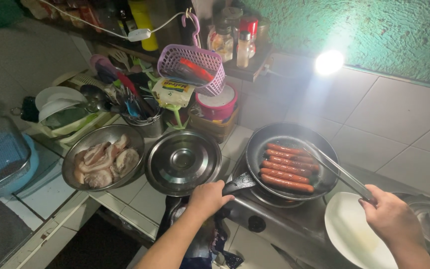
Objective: Fry sausages in a pan on a stove and remove them when cooked.
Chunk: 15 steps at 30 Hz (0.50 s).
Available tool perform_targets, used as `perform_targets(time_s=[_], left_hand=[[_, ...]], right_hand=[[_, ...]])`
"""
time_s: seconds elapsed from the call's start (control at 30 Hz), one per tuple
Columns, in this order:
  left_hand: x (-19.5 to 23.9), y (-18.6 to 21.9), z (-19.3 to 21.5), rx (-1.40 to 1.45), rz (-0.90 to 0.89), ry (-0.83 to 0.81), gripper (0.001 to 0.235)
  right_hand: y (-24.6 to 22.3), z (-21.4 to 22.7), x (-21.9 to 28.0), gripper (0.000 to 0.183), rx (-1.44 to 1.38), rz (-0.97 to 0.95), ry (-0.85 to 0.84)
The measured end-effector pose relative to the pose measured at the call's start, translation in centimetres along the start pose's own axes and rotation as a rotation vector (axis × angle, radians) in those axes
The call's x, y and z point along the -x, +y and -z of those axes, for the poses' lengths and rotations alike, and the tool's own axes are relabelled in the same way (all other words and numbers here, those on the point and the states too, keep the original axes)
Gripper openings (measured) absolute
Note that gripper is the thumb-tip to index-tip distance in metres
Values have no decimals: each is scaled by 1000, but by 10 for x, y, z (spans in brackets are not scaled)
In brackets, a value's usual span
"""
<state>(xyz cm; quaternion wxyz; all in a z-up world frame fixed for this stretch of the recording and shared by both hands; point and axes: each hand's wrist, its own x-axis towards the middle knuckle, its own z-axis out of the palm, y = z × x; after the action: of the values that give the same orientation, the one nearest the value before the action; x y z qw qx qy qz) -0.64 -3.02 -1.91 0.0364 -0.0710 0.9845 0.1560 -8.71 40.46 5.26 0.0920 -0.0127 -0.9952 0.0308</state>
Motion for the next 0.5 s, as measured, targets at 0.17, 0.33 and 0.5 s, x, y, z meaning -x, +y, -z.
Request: perform_targets(time_s=[0.17, 0.33, 0.5], left_hand=[[9, 24, -1, -151, 16, 108, 37], [12, 19, -19, -152, -42, 231, 33], [30, 41, 32, -49, -27, 72, 32]], right_hand=[[6, 4, 13, 50, -64, -35, 25], [20, -13, 44, 47, -139, -57, 43], [55, -60, 71, 49, -351, -81, 169]])
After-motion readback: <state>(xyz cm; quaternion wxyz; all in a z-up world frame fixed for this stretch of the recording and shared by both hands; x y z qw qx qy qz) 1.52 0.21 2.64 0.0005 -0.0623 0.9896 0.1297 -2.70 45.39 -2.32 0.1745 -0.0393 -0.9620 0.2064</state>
